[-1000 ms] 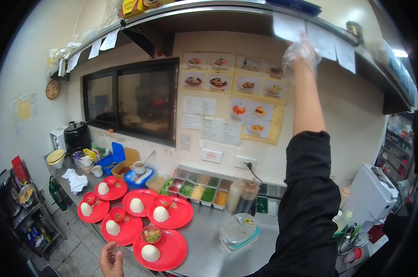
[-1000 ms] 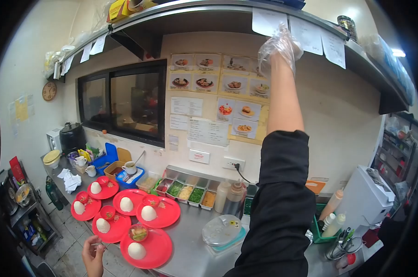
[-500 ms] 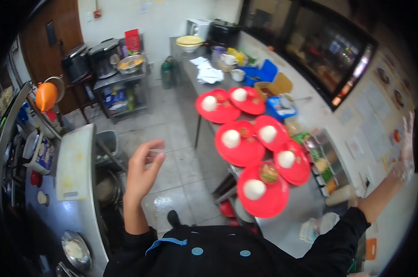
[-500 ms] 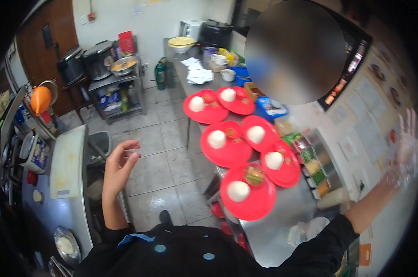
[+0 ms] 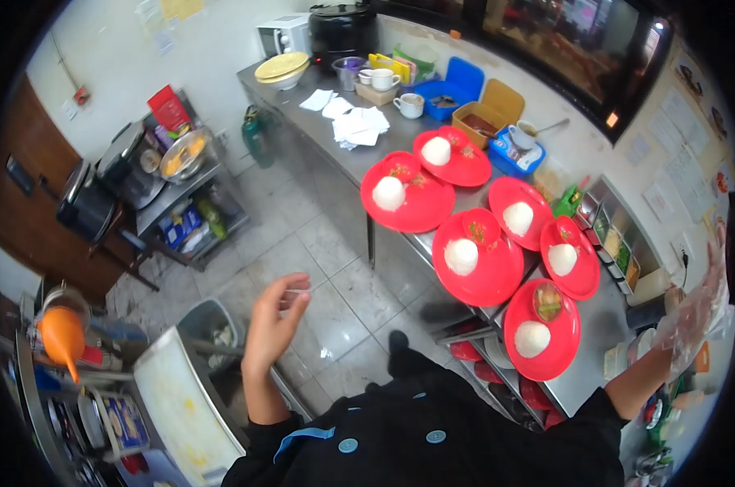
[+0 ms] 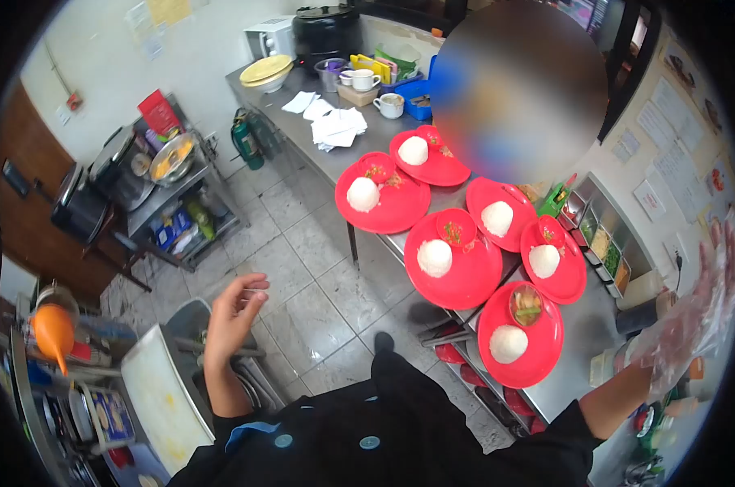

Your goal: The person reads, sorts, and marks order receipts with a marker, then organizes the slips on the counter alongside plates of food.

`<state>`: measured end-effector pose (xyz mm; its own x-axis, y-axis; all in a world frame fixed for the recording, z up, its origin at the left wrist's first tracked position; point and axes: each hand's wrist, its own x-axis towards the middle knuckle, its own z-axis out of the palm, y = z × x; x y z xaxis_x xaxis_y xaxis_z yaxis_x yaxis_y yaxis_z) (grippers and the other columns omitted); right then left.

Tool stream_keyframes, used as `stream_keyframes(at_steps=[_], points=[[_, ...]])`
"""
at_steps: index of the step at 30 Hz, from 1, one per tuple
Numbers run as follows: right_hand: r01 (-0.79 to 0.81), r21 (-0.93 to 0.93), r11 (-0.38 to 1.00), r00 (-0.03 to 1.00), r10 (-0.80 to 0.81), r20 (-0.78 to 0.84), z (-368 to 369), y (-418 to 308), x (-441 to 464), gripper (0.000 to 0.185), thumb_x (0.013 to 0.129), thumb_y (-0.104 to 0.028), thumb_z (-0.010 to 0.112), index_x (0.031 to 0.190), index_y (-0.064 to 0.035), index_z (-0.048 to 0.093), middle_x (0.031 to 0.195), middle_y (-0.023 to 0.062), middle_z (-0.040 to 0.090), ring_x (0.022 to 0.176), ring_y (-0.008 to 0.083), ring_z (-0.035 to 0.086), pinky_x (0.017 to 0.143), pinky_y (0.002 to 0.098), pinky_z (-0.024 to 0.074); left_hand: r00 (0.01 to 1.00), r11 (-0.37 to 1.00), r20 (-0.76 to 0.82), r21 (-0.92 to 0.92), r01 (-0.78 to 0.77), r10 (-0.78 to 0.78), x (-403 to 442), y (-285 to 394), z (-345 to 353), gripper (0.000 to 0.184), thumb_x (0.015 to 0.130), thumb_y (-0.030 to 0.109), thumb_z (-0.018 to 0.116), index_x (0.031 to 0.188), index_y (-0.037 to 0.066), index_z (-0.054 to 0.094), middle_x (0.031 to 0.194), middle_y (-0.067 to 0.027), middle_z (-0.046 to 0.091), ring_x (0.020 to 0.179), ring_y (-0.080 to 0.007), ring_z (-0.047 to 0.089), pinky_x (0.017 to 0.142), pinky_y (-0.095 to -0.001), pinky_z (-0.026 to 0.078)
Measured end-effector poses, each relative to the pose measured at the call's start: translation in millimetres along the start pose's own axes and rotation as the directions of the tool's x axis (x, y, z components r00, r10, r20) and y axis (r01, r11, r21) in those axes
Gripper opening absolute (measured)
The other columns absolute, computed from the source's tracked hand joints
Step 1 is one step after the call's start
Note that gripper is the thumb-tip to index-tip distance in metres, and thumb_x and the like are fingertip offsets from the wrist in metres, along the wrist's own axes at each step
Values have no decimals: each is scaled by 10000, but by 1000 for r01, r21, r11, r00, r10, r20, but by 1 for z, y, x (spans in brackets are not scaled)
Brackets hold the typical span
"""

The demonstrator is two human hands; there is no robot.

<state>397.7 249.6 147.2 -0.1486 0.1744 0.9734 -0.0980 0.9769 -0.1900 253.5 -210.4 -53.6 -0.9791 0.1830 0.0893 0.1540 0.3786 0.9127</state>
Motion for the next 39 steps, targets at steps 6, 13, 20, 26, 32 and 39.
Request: stream_keyframes(at_steps=[6,13,20,26,32,39], points=[[-350,183,919,931,362,-39,88,31,-53,435,856,-288,474,1161,23,480,1228,182,459,1093,306,483,905,394,387,971,989,210,78,-129,110,132,-14,24,243,802,83,593,1036,24,567,941,-121,607,773,-204,605,685,-290,478],[-789,291,542,591,798,116,285,28,-88,272,762,-104,557,1008,10,568,981,98,572,812,161,569,724,261,463,975,979,194,148,-137,107,321,-61,21,236,763,-11,552,989,34,602,930,-124,611,771,-209,603,685,-297,486],[-952,61,299,217,524,823,495,-95,-160,184,787,-94,603,964,-43,605,834,37,594,694,102,559,604,247,464,906,886,101,191,-423,411,543,-155,89,329,699,-36,585,1010,66,622,944,-139,598,805,-256,592,694,-312,478],[-663,-229,713,350,565,748,605,-133,-230,263,789,-148,565,1023,-27,569,886,171,538,852,274,514,743,362,422,817,920,563,244,-307,124,643,-188,128,378,635,103,711,980,0,596,914,-182,575,858,-301,563,738,-363,450],[-651,-440,618,376,767,520,662,-138,-264,302,725,-113,610,1002,-2,562,962,172,556,872,317,536,751,394,415,771,808,439,149,-570,462,644,-199,111,439,606,148,754,985,17,576,883,-131,546,854,-284,519,786,-359,415],[-649,-592,478,330,878,347,671,-157,-259,282,761,-138,583,994,22,585,707,153,608,642,264,592,590,347,454,726,900,574,-45,-433,378,652,-199,108,466,600,164,757,985,-2,553,881,-128,553,789,-257,542,707,-342,442]])
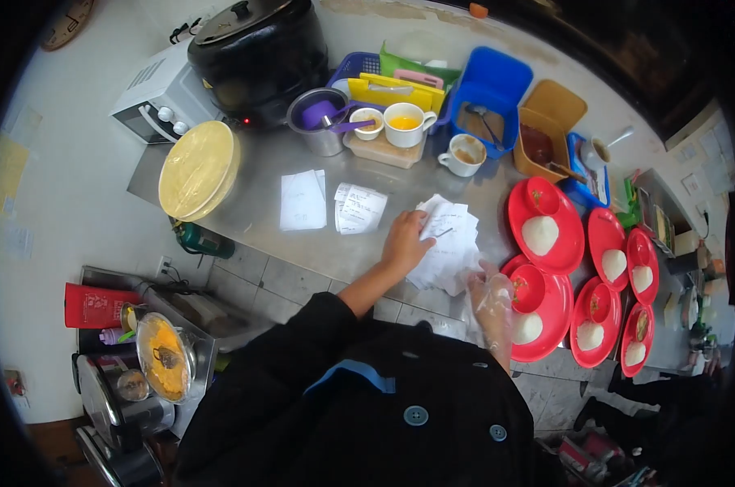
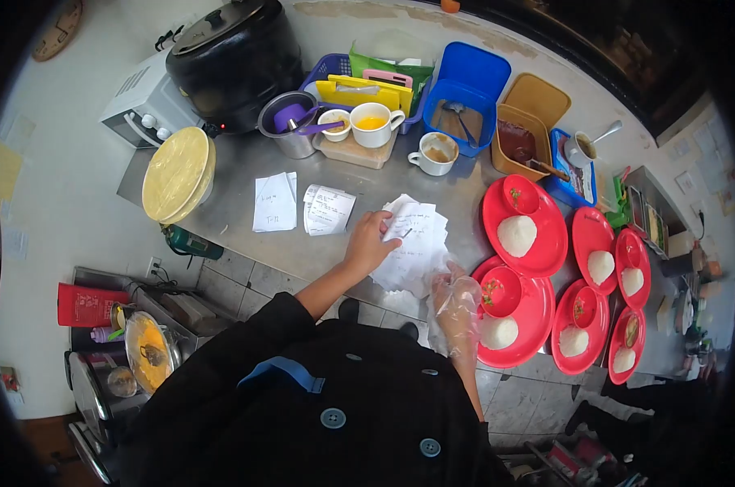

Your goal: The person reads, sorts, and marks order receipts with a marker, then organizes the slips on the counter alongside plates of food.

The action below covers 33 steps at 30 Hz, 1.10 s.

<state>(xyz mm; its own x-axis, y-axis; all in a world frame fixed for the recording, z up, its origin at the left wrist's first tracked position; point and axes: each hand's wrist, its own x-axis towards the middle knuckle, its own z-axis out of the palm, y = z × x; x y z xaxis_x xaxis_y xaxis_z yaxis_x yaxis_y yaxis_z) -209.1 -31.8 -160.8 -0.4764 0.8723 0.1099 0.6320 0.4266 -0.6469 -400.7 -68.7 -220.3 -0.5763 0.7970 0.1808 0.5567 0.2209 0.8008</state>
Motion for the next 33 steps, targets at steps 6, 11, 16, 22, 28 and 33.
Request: stream_keyframes(at_steps=[6,11,16,22,28,33], points=[[-27,107,994,998,21,53,-11,4,1,320,797,-194,569,1004,51,581,749,171,610,665,252,585,622,341,451,955,983,279,-119,138,-101,-4,10,-13,457,645,146,725,1028,-4,528,896,-130,561,688,-199,567,615,-309,465],[-86,183,979,993,69,93,-14,-13,3,283,802,-167,569,983,49,591,773,181,606,694,244,580,637,334,443,951,956,298,-248,160,-82,-17,-6,-35,441,687,103,689,1081,-3,522,907,-124,572,688,-175,567,627,-297,472],[-173,136,975,970,145,196,-25,-25,10,262,830,-185,527,1050,-54,583,842,157,565,921,263,539,797,352,402,998,988,58,-150,-28,37,-13,-39,-47,313,727,38,636,1036,59,587,901,-100,584,711,-178,578,628,-267,478],[-2,177,984,1000,-1,15,-19,0,12,210,835,-84,507,986,49,568,819,118,594,742,172,540,670,266,407,804,866,-594,403,295,2,26,-108,-145,324,646,76,684,953,28,593,957,-158,569,932,-305,515,835,-371,394],[-147,253,956,987,124,103,-19,-17,13,165,839,-91,539,944,32,576,872,134,593,786,227,570,715,302,437,853,822,-273,253,510,-445,15,-195,-174,378,523,174,753,856,45,628,784,-126,611,754,-253,596,698,-340,471],[-76,212,974,994,58,88,-15,-25,18,154,836,-81,537,933,27,587,875,141,597,785,222,572,705,298,437,915,918,-186,107,381,-358,0,-211,-177,288,571,106,740,829,33,637,688,-78,614,626,-177,595,591,-283,470]])
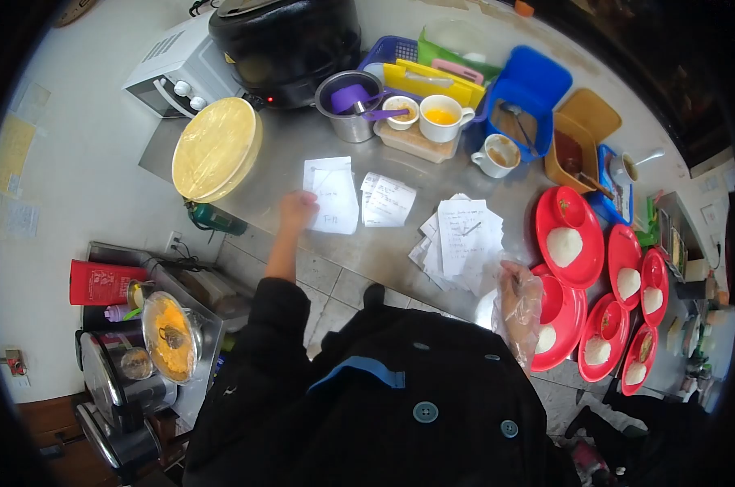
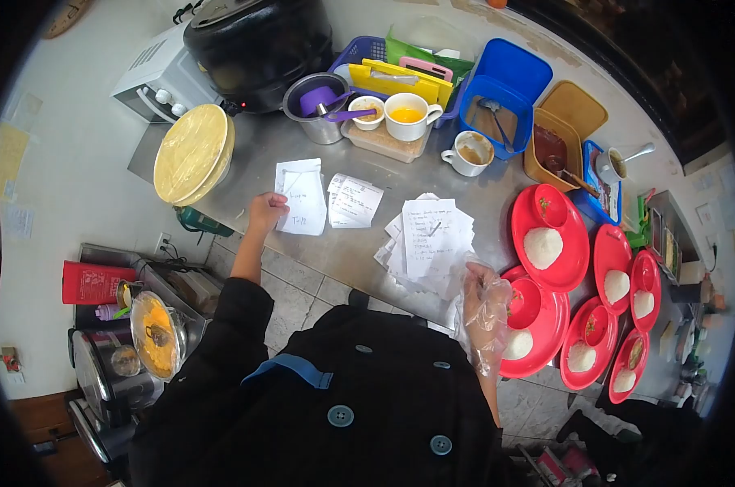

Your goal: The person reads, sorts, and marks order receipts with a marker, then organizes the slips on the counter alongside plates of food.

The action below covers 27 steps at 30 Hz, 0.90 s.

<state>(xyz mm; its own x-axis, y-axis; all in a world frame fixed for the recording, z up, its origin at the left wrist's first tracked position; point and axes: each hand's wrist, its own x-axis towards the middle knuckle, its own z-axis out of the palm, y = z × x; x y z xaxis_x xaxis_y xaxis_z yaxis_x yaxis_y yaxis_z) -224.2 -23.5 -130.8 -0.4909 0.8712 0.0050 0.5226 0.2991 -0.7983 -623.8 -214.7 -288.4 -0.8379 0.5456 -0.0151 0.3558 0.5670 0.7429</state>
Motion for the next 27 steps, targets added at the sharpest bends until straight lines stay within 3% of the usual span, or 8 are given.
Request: stream_keyframes(at_steps=[8,10,13,16,19,22,25,27], points=[[108,-32,994,994,-108,7,12,-7,1,137,825,-60,552,925,28,583,822,133,593,776,209,573,689,290,435,985,987,73,-50,-153,157,-31,44,-4,233,627,44,662,859,59,645,737,-101,614,650,-199,591,601,-299,464],[105,14,994,994,-105,6,11,-17,0,137,826,-59,553,928,29,579,816,123,595,766,197,574,687,283,437,972,992,-196,50,-119,127,-16,30,-8,205,653,49,648,858,50,644,761,-111,616,671,-216,598,619,-309,469],[125,3,992,992,-125,-10,13,-9,0,140,828,-59,549,926,35,584,816,123,604,754,185,576,682,277,440,922,988,-379,156,-18,77,4,14,-17,232,653,41,682,883,67,652,770,-69,614,627,-178,583,598,-267,472],[44,7,999,998,-44,38,10,-13,-1,141,830,-58,543,924,36,591,817,124,612,751,187,581,685,277,442,911,985,-388,148,-87,138,8,25,-9,197,679,33,659,874,62,651,768,-73,627,621,-177,593,596,-267,477],[37,12,999,999,-37,13,10,-13,-4,143,828,-53,538,924,35,598,823,120,617,760,181,584,688,277,442,968,979,-196,-100,-180,158,-4,61,14,138,700,63,625,833,33,645,749,-123,636,664,-227,621,608,-313,482],[21,-5,1000,1000,-21,2,11,-9,-6,150,822,-49,542,932,38,596,824,123,617,760,174,584,685,277,442,992,981,-54,-148,-122,115,-19,101,37,103,718,84,631,804,30,646,704,-114,639,620,-215,616,588,-300,480],[89,-137,987,995,-95,-37,9,-14,-9,151,815,-44,540,927,38,600,818,131,618,746,167,580,667,273,438,993,979,-58,-168,-116,107,-21,109,57,97,742,86,644,821,32,658,652,-66,632,574,-123,588,560,-246,461],[43,-36,998,999,-44,-9,8,-7,-7,147,813,-43,540,921,34,605,810,131,617,738,171,578,664,275,434,992,982,-80,-150,-112,101,-25,115,61,101,739,92,650,812,22,657,662,-68,636,562,-125,580,557,-250,461]])
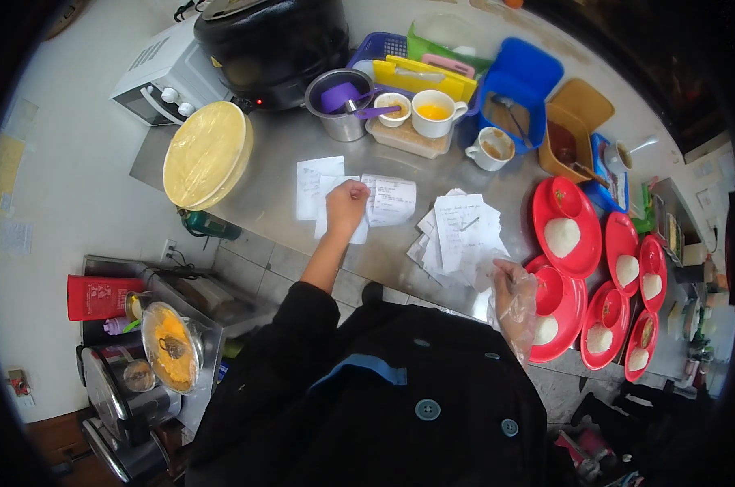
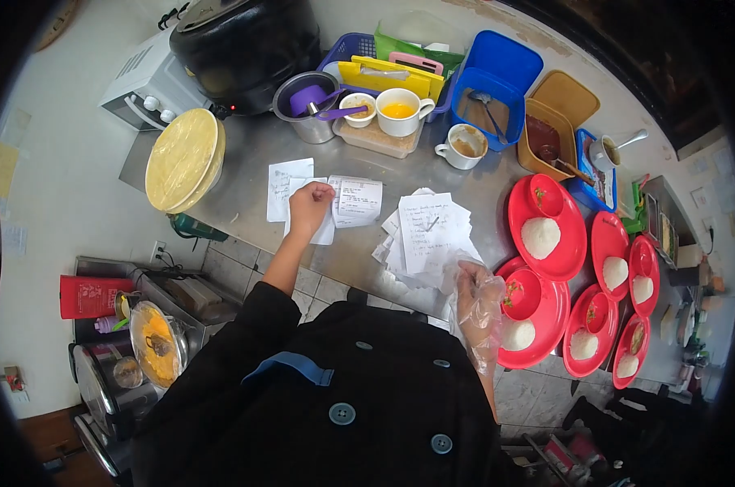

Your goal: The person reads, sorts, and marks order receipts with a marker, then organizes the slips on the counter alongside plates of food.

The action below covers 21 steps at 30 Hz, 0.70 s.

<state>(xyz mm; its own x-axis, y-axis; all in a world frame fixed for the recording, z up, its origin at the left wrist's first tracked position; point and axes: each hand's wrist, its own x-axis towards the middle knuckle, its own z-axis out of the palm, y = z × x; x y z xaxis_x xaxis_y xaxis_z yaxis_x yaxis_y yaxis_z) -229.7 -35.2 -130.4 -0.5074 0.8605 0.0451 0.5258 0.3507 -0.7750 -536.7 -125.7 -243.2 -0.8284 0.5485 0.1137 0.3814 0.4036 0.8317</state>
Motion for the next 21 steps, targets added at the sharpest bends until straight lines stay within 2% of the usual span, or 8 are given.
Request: stream_keyframes(at_steps=[1,6,8,12,15,17,18,21], points=[[-50,99,994,998,46,39,1,3,0,144,810,-41,540,914,29,609,802,132,616,730,176,575,660,278,431,1000,1000,-27,4,-3,3,-1,0,1,104,736,97,654,808,22,657,668,-68,638,555,-128,576,559,-251,461],[-49,41,998,999,50,-7,0,6,-5,140,808,-42,539,906,24,614,787,129,613,724,186,570,673,284,427,995,998,-94,-38,-45,41,2,-6,-4,137,737,156,672,753,21,659,650,-66,635,545,-139,572,565,-253,457],[-42,-10,999,999,42,-10,1,6,-6,142,809,-47,541,908,25,613,786,131,612,733,192,569,684,288,427,990,987,54,107,122,-128,6,4,-8,213,744,223,654,658,29,646,605,-97,619,549,-221,588,556,-305,457],[-21,32,999,1000,21,-19,4,5,-4,147,810,-70,549,907,18,616,777,127,610,763,198,564,689,292,423,983,986,125,112,124,-137,6,17,-2,277,731,276,676,630,20,649,570,-97,611,526,-211,580,538,-299,444],[-21,10,1000,1000,21,-13,3,5,-5,147,816,-81,550,907,11,620,767,123,610,754,199,563,682,297,424,976,994,198,-42,99,-89,9,0,5,295,716,285,700,679,-4,657,594,-97,622,536,-162,573,537,-281,434],[-8,-3,1000,1000,8,-14,2,3,-5,147,821,-85,547,907,8,622,765,124,612,733,198,564,673,301,427,949,946,294,-257,197,-118,11,1,1,310,715,280,709,714,-25,652,621,-67,621,551,-119,545,539,-258,421],[-32,50,998,999,31,25,0,0,-4,160,824,-100,552,910,16,620,772,127,615,722,195,569,674,304,433,948,947,296,-257,194,-114,11,1,-3,310,715,280,709,714,-25,652,621,-67,621,551,-119,545,539,-258,421],[-78,158,984,992,61,112,-5,-18,-1,201,825,-134,571,930,33,611,790,126,619,705,179,573,676,302,444,845,864,471,-282,417,-254,5,41,-34,263,755,257,686,784,-2,652,650,2,577,545,-67,459,492,-203,345]])
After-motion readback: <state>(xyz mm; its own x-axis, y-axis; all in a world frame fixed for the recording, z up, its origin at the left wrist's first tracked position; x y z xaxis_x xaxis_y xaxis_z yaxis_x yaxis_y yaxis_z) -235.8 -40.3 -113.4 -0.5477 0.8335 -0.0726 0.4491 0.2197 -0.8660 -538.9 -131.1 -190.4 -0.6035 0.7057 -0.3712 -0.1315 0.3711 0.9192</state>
